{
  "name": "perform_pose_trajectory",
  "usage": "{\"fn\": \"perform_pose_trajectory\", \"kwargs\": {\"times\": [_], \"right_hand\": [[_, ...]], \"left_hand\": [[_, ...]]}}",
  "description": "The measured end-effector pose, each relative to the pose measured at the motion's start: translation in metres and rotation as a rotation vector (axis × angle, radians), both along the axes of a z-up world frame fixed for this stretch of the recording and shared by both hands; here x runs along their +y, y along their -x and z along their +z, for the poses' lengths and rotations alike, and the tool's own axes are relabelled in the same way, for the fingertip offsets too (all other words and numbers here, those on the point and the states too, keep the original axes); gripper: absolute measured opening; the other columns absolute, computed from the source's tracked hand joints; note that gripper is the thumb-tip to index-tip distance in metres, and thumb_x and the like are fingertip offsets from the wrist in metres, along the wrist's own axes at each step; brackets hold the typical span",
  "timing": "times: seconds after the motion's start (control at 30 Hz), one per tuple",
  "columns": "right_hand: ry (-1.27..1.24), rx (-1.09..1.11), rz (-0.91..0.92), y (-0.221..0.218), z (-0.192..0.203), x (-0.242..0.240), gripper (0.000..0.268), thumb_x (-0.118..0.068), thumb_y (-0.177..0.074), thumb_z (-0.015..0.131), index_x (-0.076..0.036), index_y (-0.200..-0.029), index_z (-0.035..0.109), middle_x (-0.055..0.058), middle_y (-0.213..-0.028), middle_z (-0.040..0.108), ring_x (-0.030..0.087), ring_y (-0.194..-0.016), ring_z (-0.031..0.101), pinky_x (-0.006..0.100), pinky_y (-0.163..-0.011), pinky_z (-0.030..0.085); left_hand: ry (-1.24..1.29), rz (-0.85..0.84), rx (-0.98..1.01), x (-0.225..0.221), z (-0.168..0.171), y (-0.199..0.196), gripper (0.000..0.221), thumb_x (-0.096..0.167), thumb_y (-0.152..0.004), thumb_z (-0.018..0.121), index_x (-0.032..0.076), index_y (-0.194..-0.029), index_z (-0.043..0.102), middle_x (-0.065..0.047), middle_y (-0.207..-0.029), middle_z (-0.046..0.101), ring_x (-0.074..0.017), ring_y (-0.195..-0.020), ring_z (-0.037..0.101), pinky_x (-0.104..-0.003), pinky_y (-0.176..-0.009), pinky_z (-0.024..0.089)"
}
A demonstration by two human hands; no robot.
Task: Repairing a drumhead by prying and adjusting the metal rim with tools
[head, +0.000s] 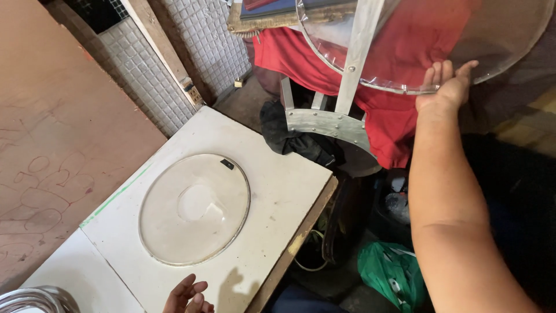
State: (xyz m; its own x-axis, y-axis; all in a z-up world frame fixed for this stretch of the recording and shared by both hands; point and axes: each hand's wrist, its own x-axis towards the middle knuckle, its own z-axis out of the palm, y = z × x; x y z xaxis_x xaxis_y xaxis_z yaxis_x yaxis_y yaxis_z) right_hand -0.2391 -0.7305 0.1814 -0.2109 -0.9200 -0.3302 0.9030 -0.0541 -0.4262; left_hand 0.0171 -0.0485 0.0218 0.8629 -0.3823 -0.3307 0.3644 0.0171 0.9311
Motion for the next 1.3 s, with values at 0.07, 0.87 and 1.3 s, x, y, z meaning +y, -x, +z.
{"fn": "perform_pose_trajectory", "kwargs": {"times": [0.07, 0.87, 1.3], "right_hand": [[-0.014, 0.035, -0.005, -0.003, 0.015, 0.026, 0.063, -0.054, -0.055, 0.075, -0.01, -0.1, 0.074, 0.006, -0.101, 0.078, 0.015, -0.082, 0.074, 0.027, -0.075, 0.063], [0.802, 1.283, 0.774, -0.091, -0.216, 0.389, 0.013, -0.021, -0.097, 0.07, -0.012, -0.107, 0.068, 0.001, -0.08, 0.069, 0.009, -0.069, 0.064, 0.023, -0.064, 0.049], [1.885, 1.931, 0.655, -0.238, -0.199, 0.484, 0.041, -0.034, -0.082, 0.076, -0.02, -0.12, 0.077, 0.008, -0.128, 0.072, 0.033, -0.111, 0.068, 0.047, -0.095, 0.052]], "left_hand": [[0.015, -0.012, -0.015, 0.001, -0.009, -0.003, 0.055, 0.001, -0.088, 0.063, -0.005, -0.142, 0.056, -0.025, -0.121, 0.066, -0.0355, -0.063, 0.057, -0.05, -0.07, 0.055], [-0.384, -0.155, 0.1, 0.029, 0.032, 0.087, 0.04, 0.022, -0.085, 0.077, 0.013, -0.123, 0.072, -0.002, -0.101, 0.079, -0.0115, -0.068, 0.067, -0.028, -0.065, 0.057], [-1.26, 0.276, -0.716, 0.155, -0.016, 0.065, 0.07, 0.04, -0.078, 0.077, 0.013, -0.14, 0.06, -0.021, -0.149, 0.048, -0.0496, -0.142, 0.039, -0.064, -0.11, 0.035]]}}
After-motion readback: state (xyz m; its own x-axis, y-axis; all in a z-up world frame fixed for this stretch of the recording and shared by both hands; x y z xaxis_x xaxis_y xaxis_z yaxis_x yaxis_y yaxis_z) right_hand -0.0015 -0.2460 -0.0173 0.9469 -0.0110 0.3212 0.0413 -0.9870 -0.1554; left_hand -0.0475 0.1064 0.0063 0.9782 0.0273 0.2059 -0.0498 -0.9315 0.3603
